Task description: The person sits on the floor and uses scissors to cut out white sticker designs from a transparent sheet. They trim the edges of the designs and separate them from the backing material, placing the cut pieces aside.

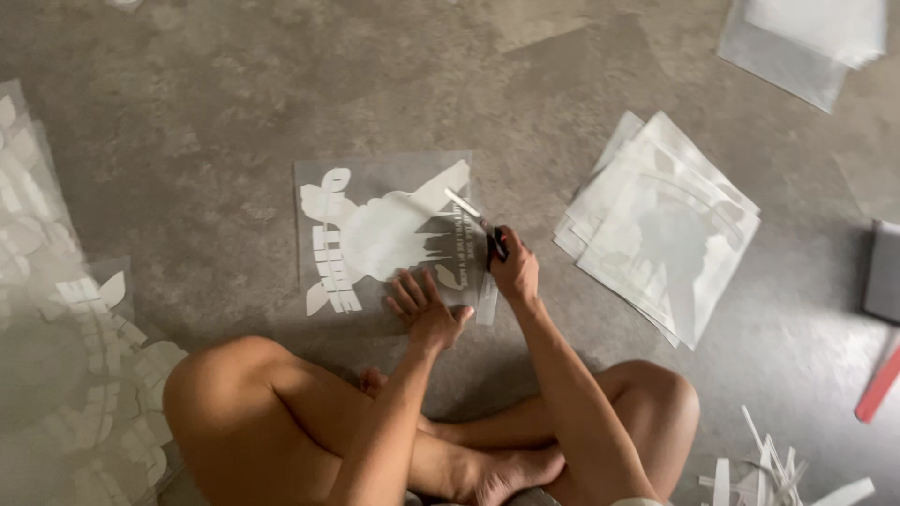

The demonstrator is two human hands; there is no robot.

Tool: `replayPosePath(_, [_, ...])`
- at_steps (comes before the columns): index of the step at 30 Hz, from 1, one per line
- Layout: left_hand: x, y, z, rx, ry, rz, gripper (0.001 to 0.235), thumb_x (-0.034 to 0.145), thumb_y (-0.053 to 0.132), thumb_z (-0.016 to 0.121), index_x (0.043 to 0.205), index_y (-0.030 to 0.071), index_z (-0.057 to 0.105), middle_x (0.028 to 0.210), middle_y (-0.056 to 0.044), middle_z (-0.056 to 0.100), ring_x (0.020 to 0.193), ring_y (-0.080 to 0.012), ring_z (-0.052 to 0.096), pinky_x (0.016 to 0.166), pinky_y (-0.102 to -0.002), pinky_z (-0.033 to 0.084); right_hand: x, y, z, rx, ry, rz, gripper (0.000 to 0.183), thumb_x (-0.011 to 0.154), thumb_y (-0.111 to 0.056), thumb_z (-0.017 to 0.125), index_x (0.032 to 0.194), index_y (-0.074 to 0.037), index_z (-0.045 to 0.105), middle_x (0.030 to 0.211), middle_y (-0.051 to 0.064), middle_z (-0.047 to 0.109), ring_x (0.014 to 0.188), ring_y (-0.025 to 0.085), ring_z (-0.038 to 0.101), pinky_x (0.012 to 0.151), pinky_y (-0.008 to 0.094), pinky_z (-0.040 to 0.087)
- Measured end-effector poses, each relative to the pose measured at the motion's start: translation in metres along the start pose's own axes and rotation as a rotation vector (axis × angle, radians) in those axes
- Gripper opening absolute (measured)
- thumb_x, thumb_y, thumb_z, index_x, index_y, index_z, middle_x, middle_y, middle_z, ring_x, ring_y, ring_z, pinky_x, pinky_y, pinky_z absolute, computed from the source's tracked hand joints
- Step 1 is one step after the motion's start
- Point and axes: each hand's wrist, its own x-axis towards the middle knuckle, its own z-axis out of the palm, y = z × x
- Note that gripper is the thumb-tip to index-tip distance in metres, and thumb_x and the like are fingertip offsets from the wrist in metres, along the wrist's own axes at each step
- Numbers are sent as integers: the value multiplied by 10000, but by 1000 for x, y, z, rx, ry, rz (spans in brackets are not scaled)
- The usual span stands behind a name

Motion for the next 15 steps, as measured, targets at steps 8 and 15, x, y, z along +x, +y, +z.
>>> replayPosePath(8, [-11,-16,17,-365,446,190,819,688,479,675,1358,136,352,1441,-270,114,1329,-456,89,1017,-608,101,-59,129,-135,450,211,250,462,793,-123,612,1238,-68,499,814,101,599,662,250,571,621,356,488])
replayPosePath(15, [13,-5,5,-603,720,243,272,823,190,620,1091,171,578,1370,-151,339,1240,-358,327,929,-544,350,-211,253,-261,783,1077,244,427,719,70,579,1119,-71,540,901,87,638,719,99,594,532,214,478])
